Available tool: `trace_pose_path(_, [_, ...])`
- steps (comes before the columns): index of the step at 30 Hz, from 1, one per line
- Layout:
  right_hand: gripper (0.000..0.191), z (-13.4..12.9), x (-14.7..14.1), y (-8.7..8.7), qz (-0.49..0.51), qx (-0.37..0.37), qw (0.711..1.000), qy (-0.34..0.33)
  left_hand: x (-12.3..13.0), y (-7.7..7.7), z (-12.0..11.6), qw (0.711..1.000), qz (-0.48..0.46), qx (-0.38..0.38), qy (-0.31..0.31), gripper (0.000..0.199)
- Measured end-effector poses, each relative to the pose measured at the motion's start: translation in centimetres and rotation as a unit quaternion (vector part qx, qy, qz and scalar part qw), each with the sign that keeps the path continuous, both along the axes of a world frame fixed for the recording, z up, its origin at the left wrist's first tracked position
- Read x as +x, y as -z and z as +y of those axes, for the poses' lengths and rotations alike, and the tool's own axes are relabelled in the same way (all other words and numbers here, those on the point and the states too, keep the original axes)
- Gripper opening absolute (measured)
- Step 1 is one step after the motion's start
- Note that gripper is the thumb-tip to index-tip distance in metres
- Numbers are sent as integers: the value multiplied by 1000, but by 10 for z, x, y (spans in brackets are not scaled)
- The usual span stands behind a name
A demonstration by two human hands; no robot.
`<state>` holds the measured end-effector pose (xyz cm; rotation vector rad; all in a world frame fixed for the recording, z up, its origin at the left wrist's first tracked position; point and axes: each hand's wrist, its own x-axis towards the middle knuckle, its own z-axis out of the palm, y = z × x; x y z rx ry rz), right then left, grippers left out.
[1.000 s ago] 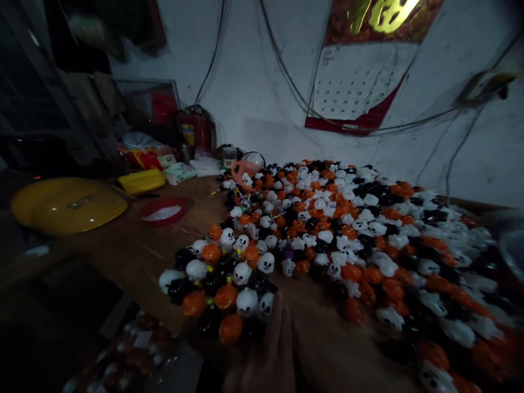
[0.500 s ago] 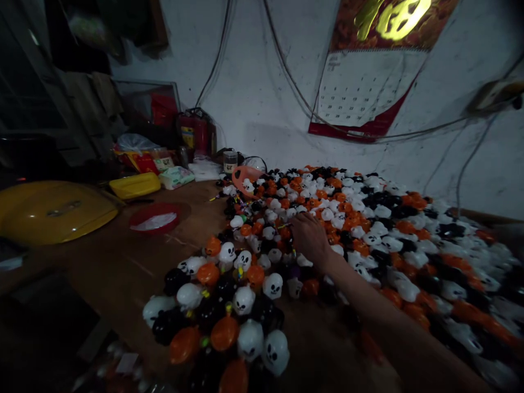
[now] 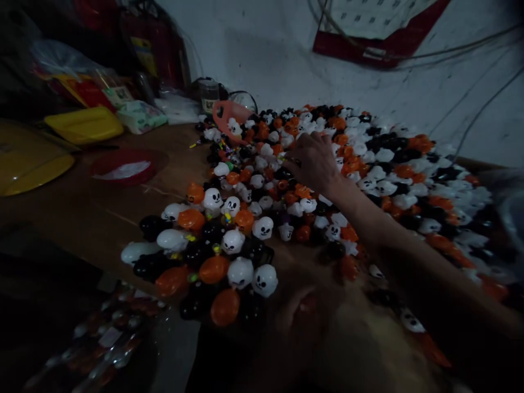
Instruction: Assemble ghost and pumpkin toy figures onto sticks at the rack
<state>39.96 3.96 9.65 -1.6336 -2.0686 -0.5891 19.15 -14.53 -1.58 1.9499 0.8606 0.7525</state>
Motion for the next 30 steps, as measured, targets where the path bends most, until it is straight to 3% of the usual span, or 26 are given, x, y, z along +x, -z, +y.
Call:
trace_pose_path(2, [26, -38, -2, -10, 125, 30, 992, 0, 1, 0, 0, 1000, -22, -9, 12, 25])
trace_pose_path(4, [25, -82, -8, -3, 277, 14, 961, 11, 1, 0, -2, 998, -43, -28, 20, 24])
trace_pose_path(6, [26, -125, -17, 19, 439, -58, 896, 25, -1, -4, -5, 999, -34, -30, 26, 23])
trace_pose_path(8, [25, -162, -27, 48, 575, -129, 807, 38, -6, -15, -10, 999, 11, 26, 28, 25])
trace_pose_path(9, [26, -178, -31, 62, 605, -158, 779, 53, -10, -22, -12, 996, 39, 80, 25, 28])
trace_pose_path(10, [25, -191, -36, 74, 607, -175, 771, 80, -15, -30, -14, 987, 65, 148, 17, 31])
trace_pose_path(11, [24, -201, -39, 84, 583, -190, 783, 106, -21, -40, -15, 972, 95, 217, 4, 35])
trace_pose_path(14, [21, -220, -46, 103, 411, -217, 877, 122, -35, -69, -14, 904, 214, 366, -59, 46])
trace_pose_path(16, [22, -223, -48, 108, 291, -216, 926, 101, -41, -85, -10, 863, 302, 396, -90, 52])
trace_pose_path(18, [25, -221, -49, 112, 205, -216, 949, 103, -44, -94, -5, 834, 357, 408, -105, 56])
trace_pose_path(22, [27, -214, -52, 116, 152, -231, 955, 108, -44, -95, 2, 808, 384, 434, -103, 56])
trace_pose_path(27, [24, -208, -50, 104, 301, -277, 910, 71, -47, -85, 4, 811, 369, 441, -103, 57])
trace_pose_path(30, [23, -206, -48, 95, 362, -267, 892, 39, -49, -83, 5, 819, 362, 432, -108, 53])
